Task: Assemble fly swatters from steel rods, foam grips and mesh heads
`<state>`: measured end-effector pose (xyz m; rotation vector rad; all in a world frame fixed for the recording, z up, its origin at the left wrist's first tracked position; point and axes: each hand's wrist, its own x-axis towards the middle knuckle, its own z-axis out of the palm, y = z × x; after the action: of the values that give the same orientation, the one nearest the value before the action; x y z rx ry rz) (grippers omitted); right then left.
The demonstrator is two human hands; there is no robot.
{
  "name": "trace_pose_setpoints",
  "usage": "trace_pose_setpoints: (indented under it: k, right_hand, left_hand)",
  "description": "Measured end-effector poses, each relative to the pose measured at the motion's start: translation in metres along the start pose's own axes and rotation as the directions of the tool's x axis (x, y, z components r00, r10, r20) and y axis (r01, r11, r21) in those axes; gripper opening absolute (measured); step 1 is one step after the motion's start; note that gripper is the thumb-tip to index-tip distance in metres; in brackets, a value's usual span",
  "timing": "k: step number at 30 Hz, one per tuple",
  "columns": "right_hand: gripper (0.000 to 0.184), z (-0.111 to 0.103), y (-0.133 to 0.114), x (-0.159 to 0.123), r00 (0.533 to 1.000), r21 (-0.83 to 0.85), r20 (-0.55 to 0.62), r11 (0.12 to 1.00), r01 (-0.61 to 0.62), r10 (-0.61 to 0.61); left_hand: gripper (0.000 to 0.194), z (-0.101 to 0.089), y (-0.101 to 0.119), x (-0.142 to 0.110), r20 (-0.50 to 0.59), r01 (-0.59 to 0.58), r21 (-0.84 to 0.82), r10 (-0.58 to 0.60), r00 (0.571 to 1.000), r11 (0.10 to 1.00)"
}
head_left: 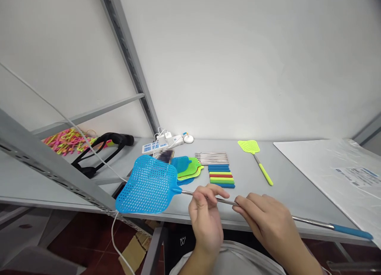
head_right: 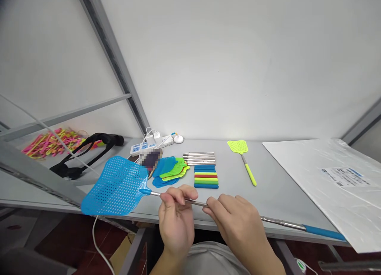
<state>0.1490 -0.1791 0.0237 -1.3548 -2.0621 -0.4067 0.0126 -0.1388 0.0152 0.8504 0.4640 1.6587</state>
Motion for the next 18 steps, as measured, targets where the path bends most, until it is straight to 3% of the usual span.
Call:
trace_pose_setpoints:
  k: [5, 12, 18]
  right_hand:
    - [0.013, -0.004, 0.009, 0.003, 1.000, -0.024, -0.004, 1.000, 0.001, -0.001]
    - [0.009, -0.009, 0.049, -0.010, 0.997, -0.091, -0.026, 0.993, -0.079, 0.077]
    - [0.009, -0.019, 0.065, -0.016, 0.990, -0.108, -0.076, 0.986, -0.126, 0.118]
  left_hand:
    - [0.043, -0.010, 0.016, 0.020, -0.122, -0.050, -0.055, 0.043, 0.992, 0.997]
    - [0.041, -0.031, 0.032, 0.053, -0.238, -0.104, -0.116, 0.074, 0.969, 0.988]
    - [0.043, -0.031, 0.024, 0.058, -0.254, -0.066, -0.114, 0.035, 0.967, 0.991]
